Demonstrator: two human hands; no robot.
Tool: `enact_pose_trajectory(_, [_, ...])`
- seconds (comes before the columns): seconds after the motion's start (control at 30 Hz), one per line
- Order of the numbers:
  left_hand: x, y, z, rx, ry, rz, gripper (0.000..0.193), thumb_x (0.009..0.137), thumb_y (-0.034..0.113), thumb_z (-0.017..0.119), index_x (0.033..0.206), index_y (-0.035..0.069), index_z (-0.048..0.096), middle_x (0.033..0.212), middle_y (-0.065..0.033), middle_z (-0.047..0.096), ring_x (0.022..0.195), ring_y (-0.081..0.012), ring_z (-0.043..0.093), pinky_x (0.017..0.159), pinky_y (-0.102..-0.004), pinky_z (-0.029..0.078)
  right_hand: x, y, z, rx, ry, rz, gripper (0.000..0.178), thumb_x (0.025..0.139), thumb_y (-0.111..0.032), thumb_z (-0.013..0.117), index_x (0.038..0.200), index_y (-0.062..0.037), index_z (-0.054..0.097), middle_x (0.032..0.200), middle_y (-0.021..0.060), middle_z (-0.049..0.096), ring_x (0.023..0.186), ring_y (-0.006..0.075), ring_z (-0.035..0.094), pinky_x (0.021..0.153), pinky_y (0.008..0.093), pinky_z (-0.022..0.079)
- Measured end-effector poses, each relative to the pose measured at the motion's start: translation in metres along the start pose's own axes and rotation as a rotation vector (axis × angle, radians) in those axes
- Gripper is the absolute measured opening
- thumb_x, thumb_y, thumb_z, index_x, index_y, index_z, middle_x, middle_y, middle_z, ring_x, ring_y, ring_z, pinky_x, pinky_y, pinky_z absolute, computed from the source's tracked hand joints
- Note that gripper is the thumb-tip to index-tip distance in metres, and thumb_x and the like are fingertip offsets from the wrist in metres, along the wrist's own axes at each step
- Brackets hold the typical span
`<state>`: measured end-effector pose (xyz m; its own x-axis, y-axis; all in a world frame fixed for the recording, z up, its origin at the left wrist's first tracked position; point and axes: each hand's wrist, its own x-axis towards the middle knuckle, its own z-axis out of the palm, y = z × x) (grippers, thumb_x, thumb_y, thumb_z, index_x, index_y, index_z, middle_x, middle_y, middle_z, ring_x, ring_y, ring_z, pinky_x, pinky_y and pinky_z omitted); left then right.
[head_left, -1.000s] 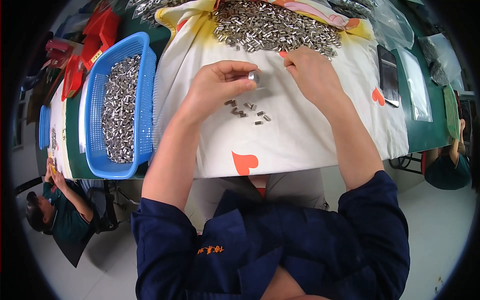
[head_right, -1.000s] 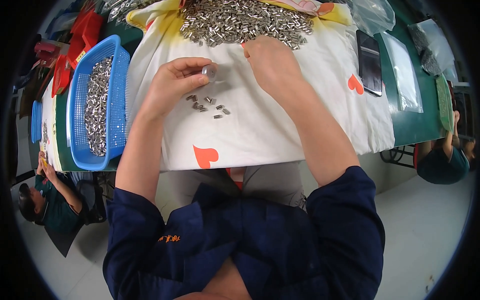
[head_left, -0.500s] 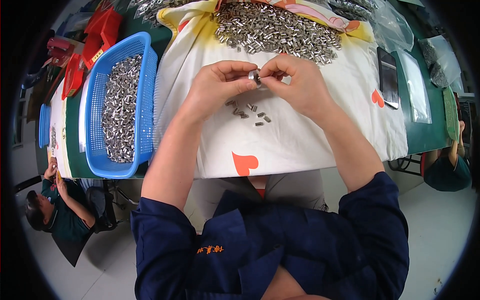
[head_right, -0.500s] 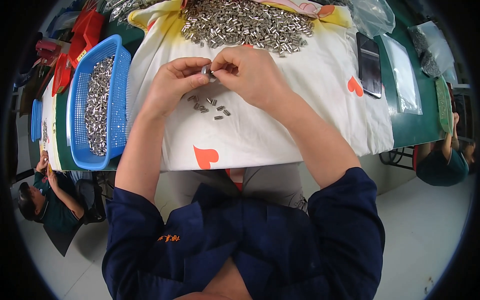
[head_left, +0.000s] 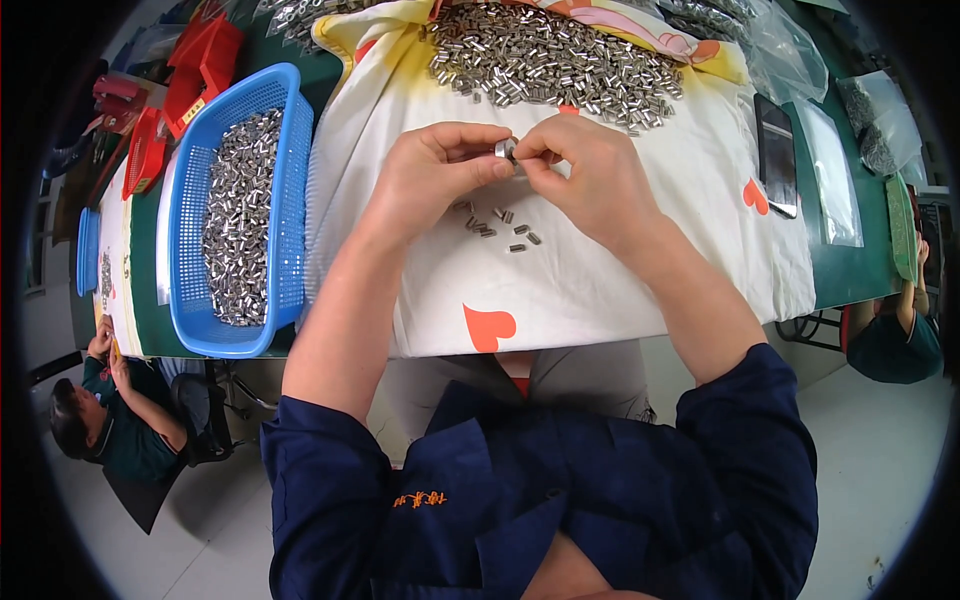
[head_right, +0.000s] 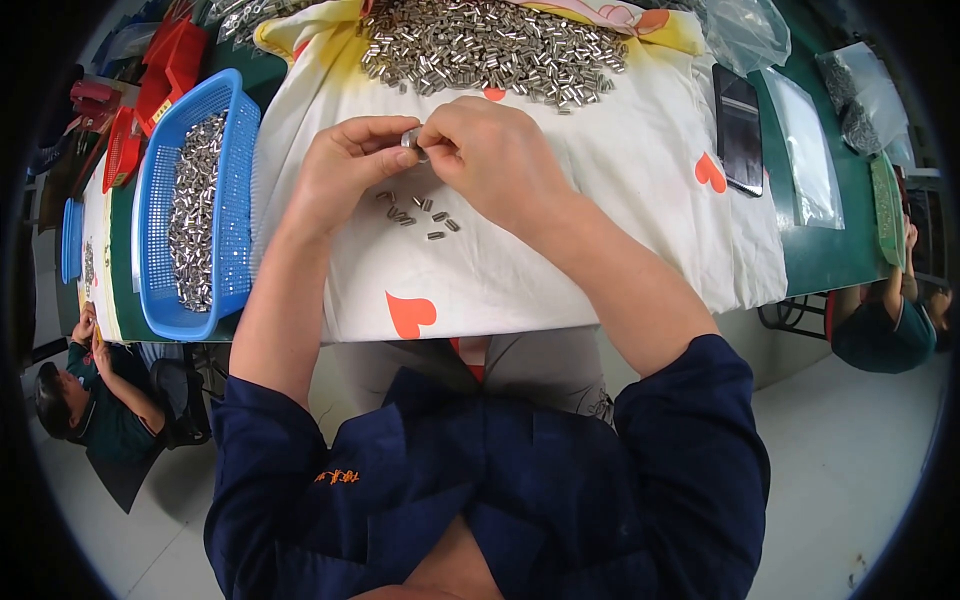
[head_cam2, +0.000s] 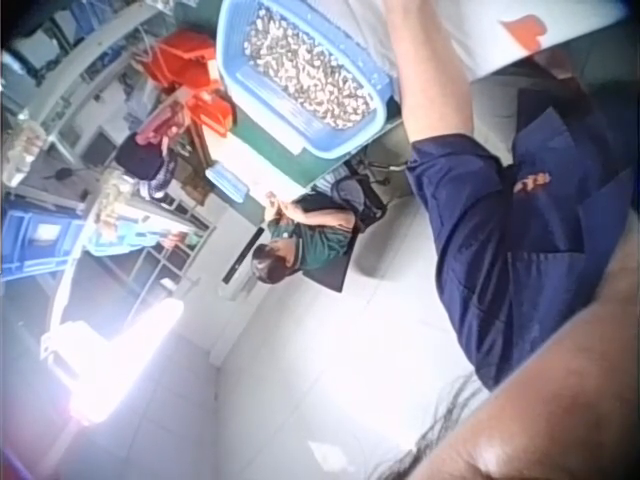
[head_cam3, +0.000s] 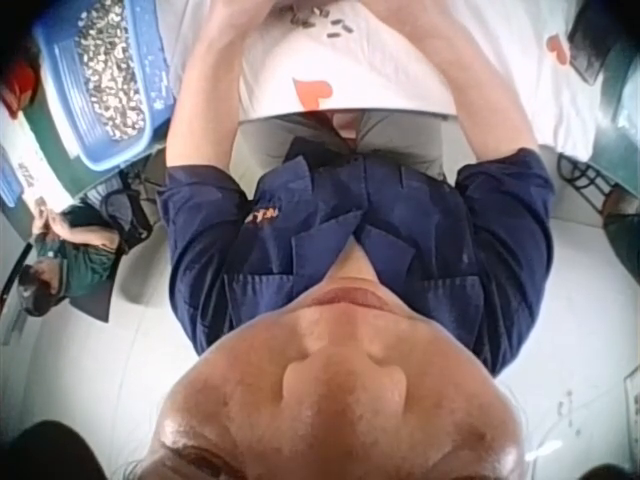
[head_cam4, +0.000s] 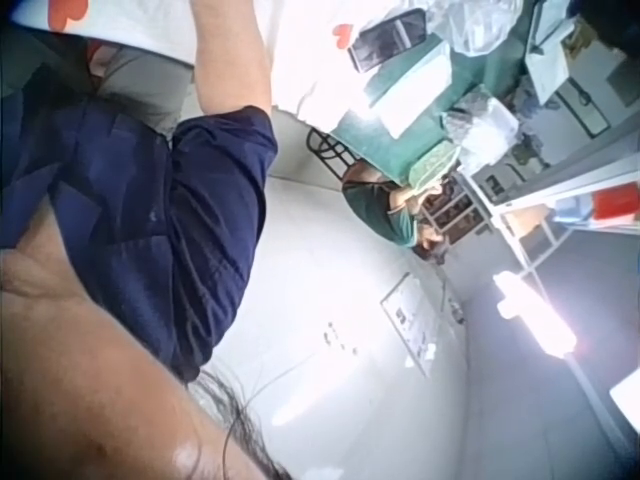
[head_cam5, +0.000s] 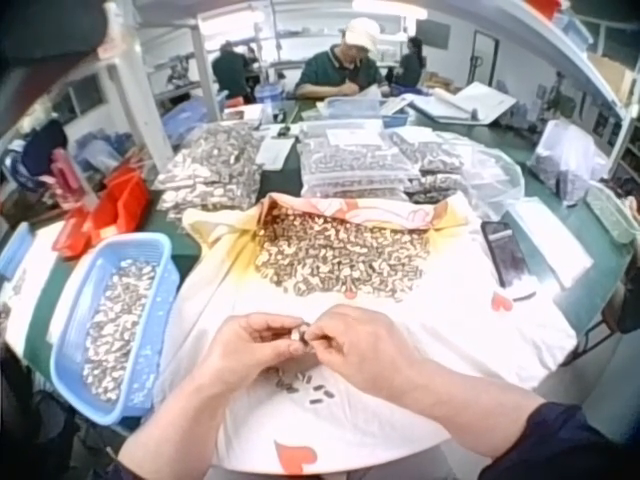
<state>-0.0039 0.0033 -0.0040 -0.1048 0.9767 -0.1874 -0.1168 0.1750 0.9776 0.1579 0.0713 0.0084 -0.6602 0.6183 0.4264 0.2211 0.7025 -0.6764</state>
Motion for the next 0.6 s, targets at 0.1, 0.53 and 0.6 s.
enact_pose_trajectory(0.1, [0.0, -0.001, 0.0, -0.052, -0.029, -0.005, 0.029, 0.073, 0.001, 0.063, 0.101, -0.003, 0.056, 0.084, -0.008, 0.062, 0.075, -0.0102, 0.059, 0.066, -0.0191, 0.047, -0.002, 0.001, 0.002, -0.003, 0.028, -0.052, 0.003, 0.067, -0.004, 0.057, 0.07, -0.003, 0.057, 0.068, 0.0079, 0.057, 0.062, 0.0237, 0.055, 0.055, 0.0315, 0.045])
enact_pose_trajectory(0.53, [-0.003, 0.002, 0.001, 0.055, -0.046, -0.039, 0.028, 0.072, 0.0, 0.063, 0.1, -0.004, 0.057, 0.085, -0.0065, 0.062, 0.076, -0.0089, 0.058, 0.067, -0.02, 0.047, 0.011, 0.018, -0.013, 0.239, -0.306, 0.294, 0.02, 0.07, -0.012, 0.063, 0.088, -0.0048, 0.061, 0.075, 0.0058, 0.059, 0.064, 0.0149, 0.055, 0.06, 0.0239, 0.043])
enact_pose_trajectory(0.6, [-0.002, -0.001, 0.003, 0.082, -0.114, -0.083, 0.028, 0.072, -0.001, 0.064, 0.099, -0.003, 0.058, 0.084, -0.0046, 0.061, 0.075, -0.0076, 0.057, 0.066, -0.0193, 0.047, 0.018, 0.028, -0.016, -0.067, -0.018, 0.175, 0.016, 0.071, -0.012, 0.059, 0.086, -0.0054, 0.062, 0.084, 0.0083, 0.06, 0.076, 0.021, 0.056, 0.07, 0.0308, 0.045])
